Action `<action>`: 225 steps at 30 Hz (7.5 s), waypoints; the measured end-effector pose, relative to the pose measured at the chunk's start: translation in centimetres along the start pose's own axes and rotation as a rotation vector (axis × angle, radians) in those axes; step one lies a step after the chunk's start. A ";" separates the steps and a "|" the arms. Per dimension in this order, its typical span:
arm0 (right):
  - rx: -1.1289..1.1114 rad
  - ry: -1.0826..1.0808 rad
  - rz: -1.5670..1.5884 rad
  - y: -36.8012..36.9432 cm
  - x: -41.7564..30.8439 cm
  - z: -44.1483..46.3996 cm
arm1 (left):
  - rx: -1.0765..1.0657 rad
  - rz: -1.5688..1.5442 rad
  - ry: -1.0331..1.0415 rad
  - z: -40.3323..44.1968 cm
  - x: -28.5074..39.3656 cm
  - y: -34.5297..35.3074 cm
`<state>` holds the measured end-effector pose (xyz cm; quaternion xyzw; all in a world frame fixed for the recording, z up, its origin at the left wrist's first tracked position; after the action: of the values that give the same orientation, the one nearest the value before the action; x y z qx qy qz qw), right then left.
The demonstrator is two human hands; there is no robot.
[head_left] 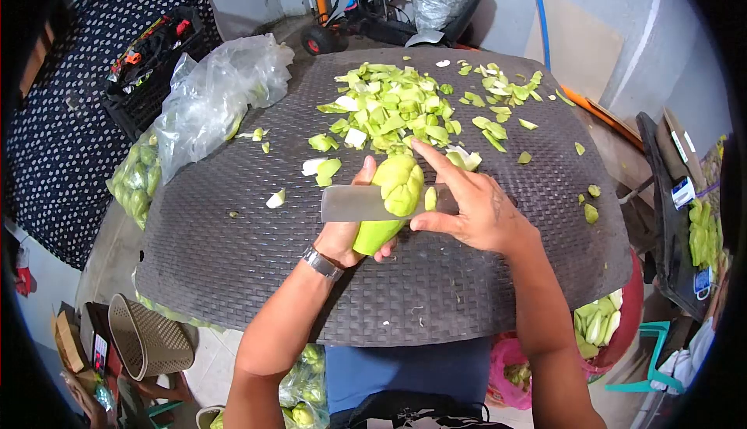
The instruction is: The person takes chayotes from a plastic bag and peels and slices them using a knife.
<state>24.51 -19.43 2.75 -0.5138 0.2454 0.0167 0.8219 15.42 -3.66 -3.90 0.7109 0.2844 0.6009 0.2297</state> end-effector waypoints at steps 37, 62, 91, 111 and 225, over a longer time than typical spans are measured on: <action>0.123 -0.100 0.101 1.4 -0.1 0.4 | 0.167 0.224 0.148 -1.1 -1.0 1.5; -0.055 0.361 0.062 -1.0 2.5 -0.2 | 0.150 0.934 0.534 -0.5 1.4 0.7; 0.039 0.602 0.146 0.5 5.9 -0.7 | 0.305 0.570 0.588 -1.3 2.6 1.2; -0.158 0.366 0.806 0.5 2.5 -0.1 | -0.140 -0.237 0.106 -0.5 0.2 2.0; 0.152 0.900 -0.169 -0.9 8.8 -1.4 | 0.230 -0.277 0.126 -0.1 -0.2 -0.6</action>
<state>31.94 -22.98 -0.71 -0.4267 0.5354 -0.2928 0.6675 15.25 -3.35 -4.44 0.6475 0.4602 0.5703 0.2094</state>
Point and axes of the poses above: each hand's wrist, its own z-axis towards the middle knuckle, its own y-axis out of the palm, x = y × z, the point moved 5 cm from there along z, towards the middle knuckle, and after that the axes turned 11 degrees about -z, right-handed, at the moved point
